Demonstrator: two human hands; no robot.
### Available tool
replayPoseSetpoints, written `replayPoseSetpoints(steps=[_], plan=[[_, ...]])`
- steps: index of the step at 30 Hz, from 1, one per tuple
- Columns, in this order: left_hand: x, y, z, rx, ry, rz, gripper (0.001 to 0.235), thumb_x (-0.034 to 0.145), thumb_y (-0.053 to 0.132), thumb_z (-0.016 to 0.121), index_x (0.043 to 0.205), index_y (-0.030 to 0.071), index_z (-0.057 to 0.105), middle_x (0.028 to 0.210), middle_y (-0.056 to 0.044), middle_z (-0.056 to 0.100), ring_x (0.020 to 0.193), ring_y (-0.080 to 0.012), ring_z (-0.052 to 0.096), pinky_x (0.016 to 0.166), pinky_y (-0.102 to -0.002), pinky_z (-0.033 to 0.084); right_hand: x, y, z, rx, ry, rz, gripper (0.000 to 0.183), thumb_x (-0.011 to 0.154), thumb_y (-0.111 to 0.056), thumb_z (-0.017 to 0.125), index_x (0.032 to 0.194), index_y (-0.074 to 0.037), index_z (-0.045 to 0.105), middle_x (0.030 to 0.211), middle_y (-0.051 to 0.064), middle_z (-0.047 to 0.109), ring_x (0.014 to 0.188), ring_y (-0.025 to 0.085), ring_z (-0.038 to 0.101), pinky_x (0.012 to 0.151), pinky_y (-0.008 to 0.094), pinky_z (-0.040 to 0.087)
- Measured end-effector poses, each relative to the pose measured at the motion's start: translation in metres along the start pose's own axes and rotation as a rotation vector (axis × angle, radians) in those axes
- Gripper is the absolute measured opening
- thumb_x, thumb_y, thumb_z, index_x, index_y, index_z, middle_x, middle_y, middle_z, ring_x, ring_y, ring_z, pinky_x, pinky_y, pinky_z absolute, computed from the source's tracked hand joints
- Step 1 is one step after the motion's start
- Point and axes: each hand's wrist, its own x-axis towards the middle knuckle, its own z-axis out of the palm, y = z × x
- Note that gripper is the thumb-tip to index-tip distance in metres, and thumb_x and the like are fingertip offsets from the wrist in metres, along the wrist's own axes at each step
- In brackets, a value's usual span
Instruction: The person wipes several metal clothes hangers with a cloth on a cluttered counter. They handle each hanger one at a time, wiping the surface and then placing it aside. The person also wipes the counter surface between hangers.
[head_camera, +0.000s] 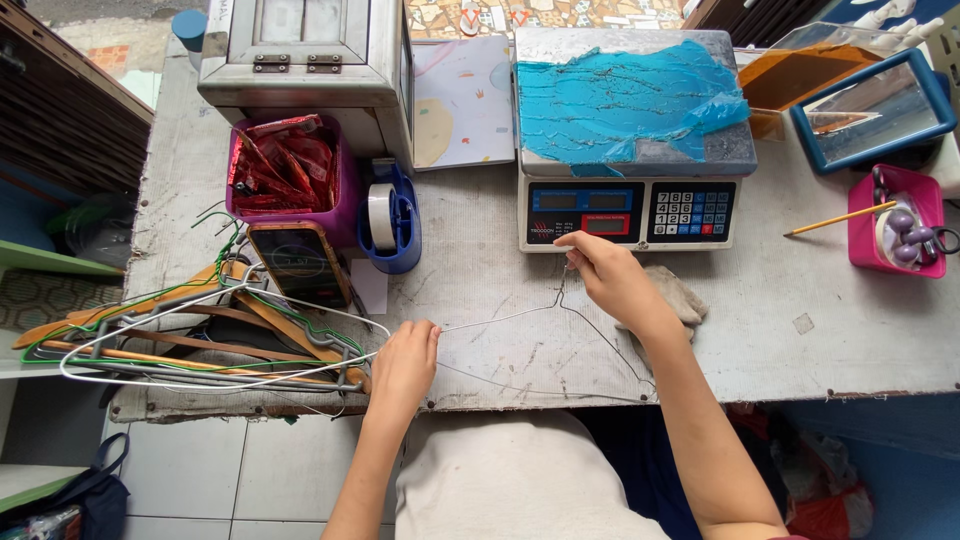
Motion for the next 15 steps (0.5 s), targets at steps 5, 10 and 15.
replayPoseSetpoints(steps=[5,10,15], plan=[[-0.017,0.016,-0.034,-0.261,0.040,0.001,0.030,0.098,0.035,0.059,0.100,0.009,0.074,0.093,-0.013,0.076,0.080,-0.0305,0.070,0.071,-0.042,0.053,-0.011,-0.002,-0.017,0.074,0.056,-0.004,0.025,0.101,-0.010,0.057,0.125,-0.007,0.065,0.090,0.007,0.073,0.079,0.015,0.069,0.068,0.029,0.054],[-0.090,0.021,-0.165,-0.759,-0.097,0.159,0.032,0.090,0.018,0.063,0.116,0.003,0.077,0.073,-0.007,0.075,0.054,-0.0100,0.054,0.052,-0.034,0.042,-0.034,-0.012,-0.052,0.421,0.224,-0.261,0.021,0.107,-0.006,0.058,0.127,-0.006,0.063,0.097,0.006,0.070,0.087,0.009,0.064,0.072,0.025,0.049],[-0.114,0.066,-0.183,-0.901,-0.205,0.868,0.019,0.103,0.013,0.057,0.119,0.007,0.066,0.106,-0.011,0.077,0.084,-0.0186,0.070,0.078,-0.033,0.053,-0.001,-0.004,-0.012,1.063,0.113,-0.143,0.012,0.109,-0.002,0.052,0.110,-0.003,0.063,0.096,0.010,0.074,0.051,-0.001,0.043,0.050,0.020,0.034]])
